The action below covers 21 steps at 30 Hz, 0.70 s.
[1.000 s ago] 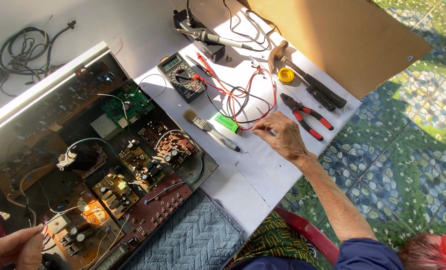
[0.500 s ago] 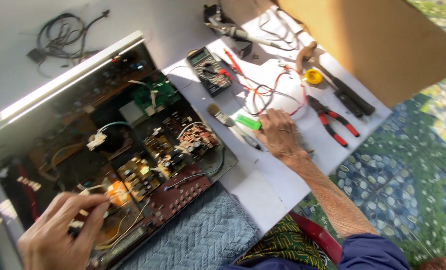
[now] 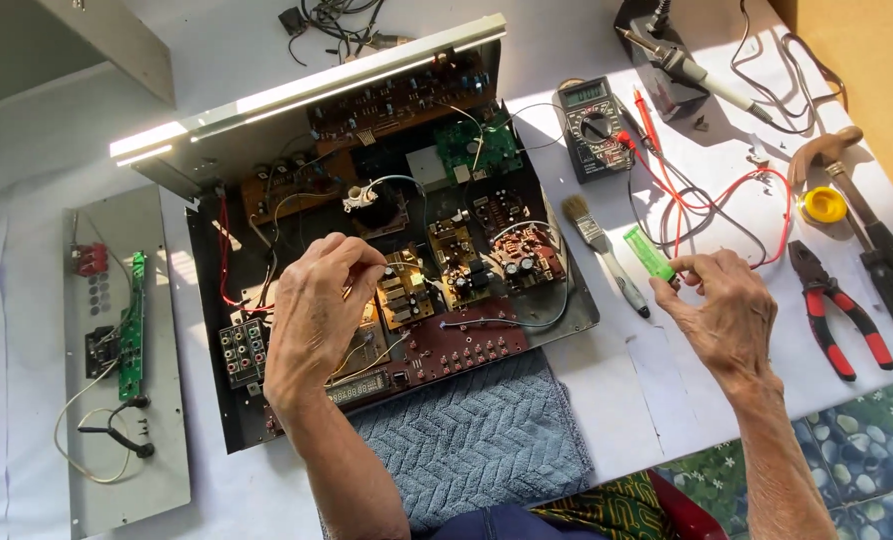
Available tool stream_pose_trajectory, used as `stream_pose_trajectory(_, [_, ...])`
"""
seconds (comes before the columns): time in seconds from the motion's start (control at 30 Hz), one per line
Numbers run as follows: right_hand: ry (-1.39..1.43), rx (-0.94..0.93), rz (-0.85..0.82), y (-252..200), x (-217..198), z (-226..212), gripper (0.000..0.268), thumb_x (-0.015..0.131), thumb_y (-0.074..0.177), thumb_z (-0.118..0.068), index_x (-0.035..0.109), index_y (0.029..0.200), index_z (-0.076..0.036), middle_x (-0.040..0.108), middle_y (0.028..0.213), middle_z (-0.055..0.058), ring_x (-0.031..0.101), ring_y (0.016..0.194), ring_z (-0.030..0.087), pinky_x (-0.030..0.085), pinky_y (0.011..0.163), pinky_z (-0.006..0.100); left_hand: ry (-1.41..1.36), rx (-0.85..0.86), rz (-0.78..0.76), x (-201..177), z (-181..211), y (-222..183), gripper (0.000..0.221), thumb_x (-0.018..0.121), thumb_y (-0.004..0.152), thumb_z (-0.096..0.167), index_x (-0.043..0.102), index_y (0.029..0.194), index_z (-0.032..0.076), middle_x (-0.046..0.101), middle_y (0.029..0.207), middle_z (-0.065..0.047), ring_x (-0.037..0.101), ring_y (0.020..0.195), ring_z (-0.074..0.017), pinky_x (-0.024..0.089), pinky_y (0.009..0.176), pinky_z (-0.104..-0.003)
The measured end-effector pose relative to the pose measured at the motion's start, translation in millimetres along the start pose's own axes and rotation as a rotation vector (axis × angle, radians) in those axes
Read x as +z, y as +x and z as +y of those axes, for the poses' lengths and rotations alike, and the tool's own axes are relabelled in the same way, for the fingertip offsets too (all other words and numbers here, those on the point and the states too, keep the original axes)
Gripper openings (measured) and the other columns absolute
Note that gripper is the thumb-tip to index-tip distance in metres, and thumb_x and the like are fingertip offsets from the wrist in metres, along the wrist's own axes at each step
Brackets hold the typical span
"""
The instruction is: Applying heat to shrink tubing over an electrical wire connection inside an electronic device using a lighter.
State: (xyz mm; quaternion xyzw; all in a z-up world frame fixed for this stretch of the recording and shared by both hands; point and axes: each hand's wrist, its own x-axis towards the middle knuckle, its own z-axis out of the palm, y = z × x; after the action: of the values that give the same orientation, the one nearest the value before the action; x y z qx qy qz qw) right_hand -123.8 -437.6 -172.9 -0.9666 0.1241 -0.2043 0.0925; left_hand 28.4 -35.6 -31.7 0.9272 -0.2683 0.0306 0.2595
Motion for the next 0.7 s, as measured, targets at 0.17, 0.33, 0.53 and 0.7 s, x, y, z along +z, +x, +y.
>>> stream_pose_trajectory(0.17, [0.125,-0.072,-0.08,-12,-9,-20,0.026,0.077,0.094,-0.032,0.069,0.114,-0.017,0.063,0.088,0.0,0.059,0.08,0.015,0.049,0.072,0.032,-0.008,0.059,0.14,1,-4,1,0.002,0.071,0.096,0.01,0.07,0.094,0.01,0.064,0.093,-0.002,0.059,0.087,-0.0173,0.051,0.07,-0.03])
stream_pose_trajectory(0.33, [0.577,-0.161,-0.301,-31,-14,-69,0.025,0.074,0.087,-0.027,0.072,0.11,-0.019,0.071,0.103,0.001,0.068,0.086,0.013,0.064,0.078,0.029,-0.045,-0.016,0.386,-2,-2,3,0.004,0.078,0.094,0.011,0.075,0.095,0.01,0.064,0.092,-0.001,0.06,0.083,-0.0154,0.052,0.071,-0.029])
stream_pose_trajectory(0.53, [1.248,-0.097,-0.487,1,-15,-158,0.021,0.071,0.086,-0.027,0.072,0.103,-0.015,0.067,0.131,0.006,0.069,0.106,0.017,0.065,0.081,0.028,-0.38,-0.024,0.409,-8,8,0,0.005,0.076,0.093,0.005,0.073,0.094,0.009,0.069,0.089,-0.001,0.058,0.072,-0.0095,0.051,0.061,-0.021])
stream_pose_trajectory(0.7, [1.545,-0.321,-0.586,40,-17,-241,0.036,0.079,0.086,-0.037,0.073,0.103,-0.006,0.055,0.146,0.023,0.07,0.089,0.022,0.06,0.079,0.039,-0.642,-0.126,0.282,-17,7,1,0.004,0.077,0.089,0.009,0.076,0.086,0.007,0.068,0.063,-0.008,0.064,0.05,-0.0111,0.053,0.044,-0.021])
